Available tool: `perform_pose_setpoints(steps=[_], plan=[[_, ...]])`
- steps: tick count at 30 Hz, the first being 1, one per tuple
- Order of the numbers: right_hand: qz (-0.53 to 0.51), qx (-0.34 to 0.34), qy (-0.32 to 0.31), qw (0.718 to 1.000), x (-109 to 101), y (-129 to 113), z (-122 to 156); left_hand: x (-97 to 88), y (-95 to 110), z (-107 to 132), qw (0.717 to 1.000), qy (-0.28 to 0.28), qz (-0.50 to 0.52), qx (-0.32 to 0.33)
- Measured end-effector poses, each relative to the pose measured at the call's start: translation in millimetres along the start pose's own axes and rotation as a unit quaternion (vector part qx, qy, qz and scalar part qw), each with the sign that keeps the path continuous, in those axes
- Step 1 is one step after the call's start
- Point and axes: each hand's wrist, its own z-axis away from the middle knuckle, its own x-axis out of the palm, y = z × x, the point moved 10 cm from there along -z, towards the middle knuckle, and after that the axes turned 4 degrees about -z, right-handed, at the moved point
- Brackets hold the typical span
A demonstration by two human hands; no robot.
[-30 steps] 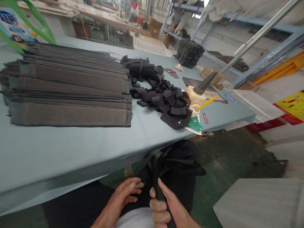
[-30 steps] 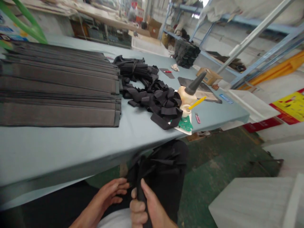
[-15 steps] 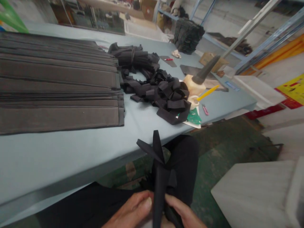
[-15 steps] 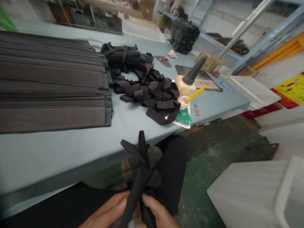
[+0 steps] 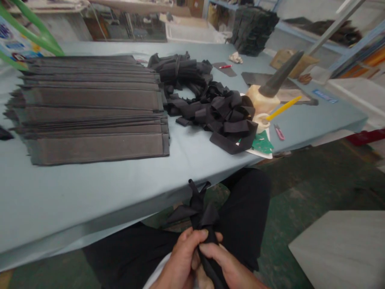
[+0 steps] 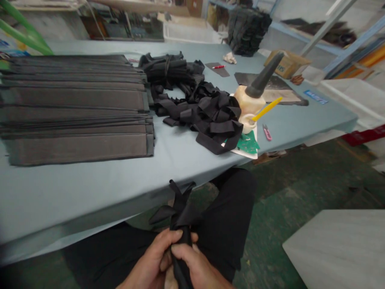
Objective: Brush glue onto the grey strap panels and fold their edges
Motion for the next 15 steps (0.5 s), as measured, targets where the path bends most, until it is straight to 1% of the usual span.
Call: perform_pose_setpoints(steps=[2, 3, 4, 6, 8, 9, 10, 12, 13, 15], plan=[[0.107, -0.052, 0.056, 0.991, -12, -13, 12, 4.6, 11, 0, 1.000, 0.015, 0.000, 0.025], [0.136, -0.061, 0.073, 0.986, -16, -14, 15, 7.1, 15, -3, 0.999, 0.025, 0.004, 0.031], [0.137, -0.059, 0.083, 0.985, -20, -12, 17, 10.1, 17, -8, 0.999, 0.034, 0.009, 0.031], [0.082, -0.028, 0.083, 0.993, -25, -1, 17, 19.6, 13, -23, 0.999, 0.038, 0.017, 0.008], [0.014, 0.014, 0.069, 0.997, -30, 10, 17, 31.4, 0, -43, 0.999, 0.029, 0.013, -0.040], [-0.008, 0.037, 0.060, 0.997, -32, 13, 20, 36.1, -7, -53, 0.998, 0.025, 0.008, -0.063], [-0.009, 0.053, 0.052, 0.997, -35, 14, 26, 39.0, -14, -63, 0.997, 0.025, 0.004, -0.079], [0.026, 0.056, 0.051, 0.997, -44, 7, 44, 37.7, -18, -78, 0.996, 0.038, -0.001, -0.078], [0.059, 0.039, 0.066, 0.995, -52, -2, 55, 34.7, -16, -83, 0.997, 0.045, -0.004, -0.065], [0.114, -0.022, 0.118, 0.986, -68, -25, 76, 25.8, -4, -87, 0.998, 0.051, -0.017, -0.034]])
